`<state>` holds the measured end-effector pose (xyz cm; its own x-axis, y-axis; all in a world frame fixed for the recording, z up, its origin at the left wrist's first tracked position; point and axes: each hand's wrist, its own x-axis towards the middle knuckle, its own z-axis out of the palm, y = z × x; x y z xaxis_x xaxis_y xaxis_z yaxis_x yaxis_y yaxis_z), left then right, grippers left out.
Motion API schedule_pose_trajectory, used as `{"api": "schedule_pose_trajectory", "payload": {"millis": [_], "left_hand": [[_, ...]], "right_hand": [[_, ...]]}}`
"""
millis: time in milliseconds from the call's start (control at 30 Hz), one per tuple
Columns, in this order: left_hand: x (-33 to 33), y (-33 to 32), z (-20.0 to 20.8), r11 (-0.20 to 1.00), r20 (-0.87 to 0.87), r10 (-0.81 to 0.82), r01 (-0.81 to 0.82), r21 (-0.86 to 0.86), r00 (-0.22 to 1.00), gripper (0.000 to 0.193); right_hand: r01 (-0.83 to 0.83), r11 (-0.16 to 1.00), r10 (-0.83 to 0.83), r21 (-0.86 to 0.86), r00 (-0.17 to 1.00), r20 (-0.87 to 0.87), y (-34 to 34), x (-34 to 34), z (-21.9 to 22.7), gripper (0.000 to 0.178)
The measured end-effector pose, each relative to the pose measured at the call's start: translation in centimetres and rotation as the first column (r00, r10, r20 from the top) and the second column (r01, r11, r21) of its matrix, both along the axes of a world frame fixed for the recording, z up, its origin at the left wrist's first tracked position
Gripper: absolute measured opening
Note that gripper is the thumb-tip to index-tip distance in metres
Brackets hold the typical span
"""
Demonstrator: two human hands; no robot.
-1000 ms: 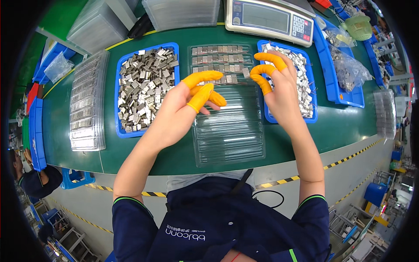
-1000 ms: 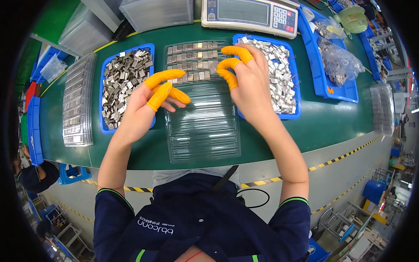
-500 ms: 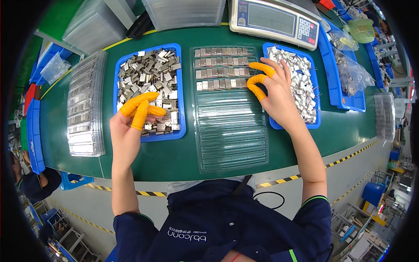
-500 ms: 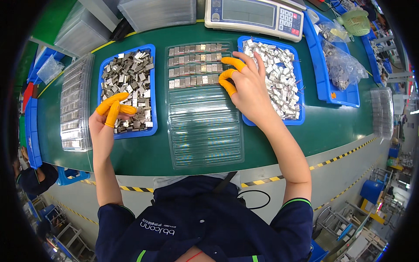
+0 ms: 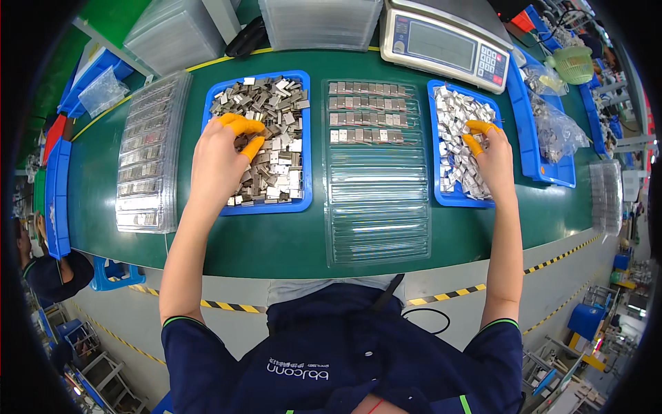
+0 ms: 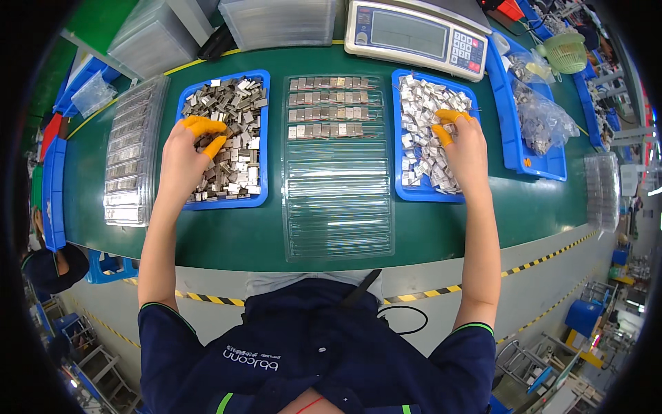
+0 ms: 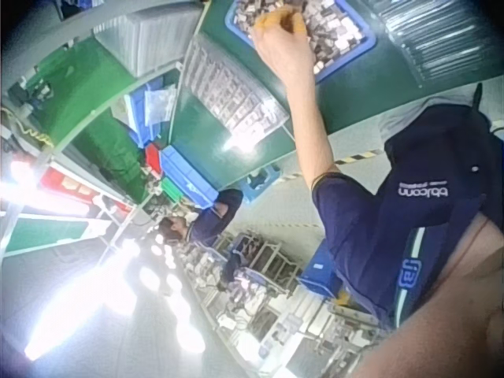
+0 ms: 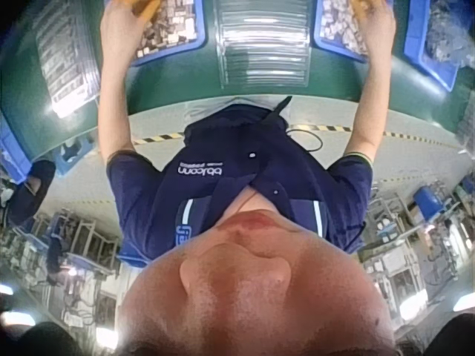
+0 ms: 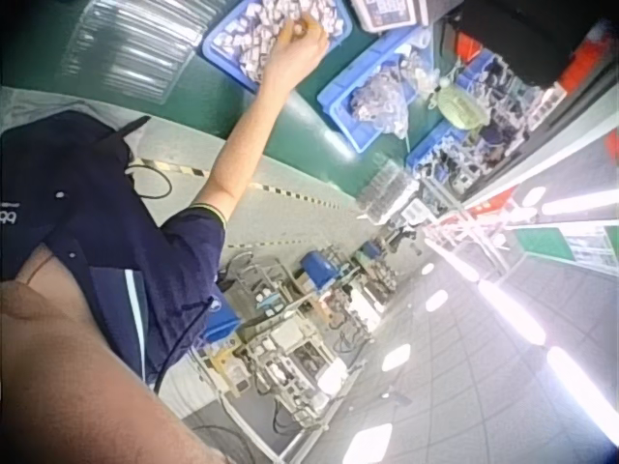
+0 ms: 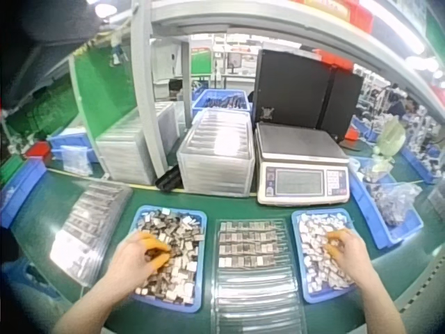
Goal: The person sorts small metal components by hand into a plastic tray.
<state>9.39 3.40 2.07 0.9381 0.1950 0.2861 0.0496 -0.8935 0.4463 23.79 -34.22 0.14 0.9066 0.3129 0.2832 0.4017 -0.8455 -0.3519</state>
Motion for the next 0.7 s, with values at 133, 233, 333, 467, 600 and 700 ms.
{"api": "schedule_pose_trajectory", "payload": {"millis": [133,233,333,467,600,700], "left_hand": [[1.2,0.6,-0.5,0.997,-0.062,-0.018,0.022,0.077,0.998,0.022],[1.7,0.2,0.0,0.991,-0.146,-0.022,0.040,0.124,0.989,0.021],[1.9,0.2,-0.7,0.989,-0.099,-0.051,0.064,0.133,0.994,0.019],[2.0,0.0,-0.8,0.972,-0.103,-0.093,0.112,0.205,0.990,0.016],[2.7,-0.1,-0.1,0.879,-0.151,-0.196,0.242,0.411,0.969,0.015],[2.6,0.1,1.1,0.941,-0.165,-0.163,0.203,0.270,0.973,0.014]], "right_hand": [[0.081,0.993,-0.083,0.087,0.996,0.017,-0.1,0.1,-0.2,0.021],[0.115,0.972,-0.114,0.206,0.993,-0.019,0.0,-0.3,0.3,0.020],[0.092,0.987,-0.096,0.134,0.995,0.018,-0.8,-0.1,0.4,0.022],[0.078,0.960,-0.072,0.269,0.997,-0.030,-1.9,0.3,-0.2,0.025],[0.048,0.966,-0.035,0.255,0.998,-0.055,-2.0,0.0,0.2,0.022],[0.046,0.968,-0.029,0.247,0.997,-0.070,-1.7,-0.4,0.5,0.019]]}}
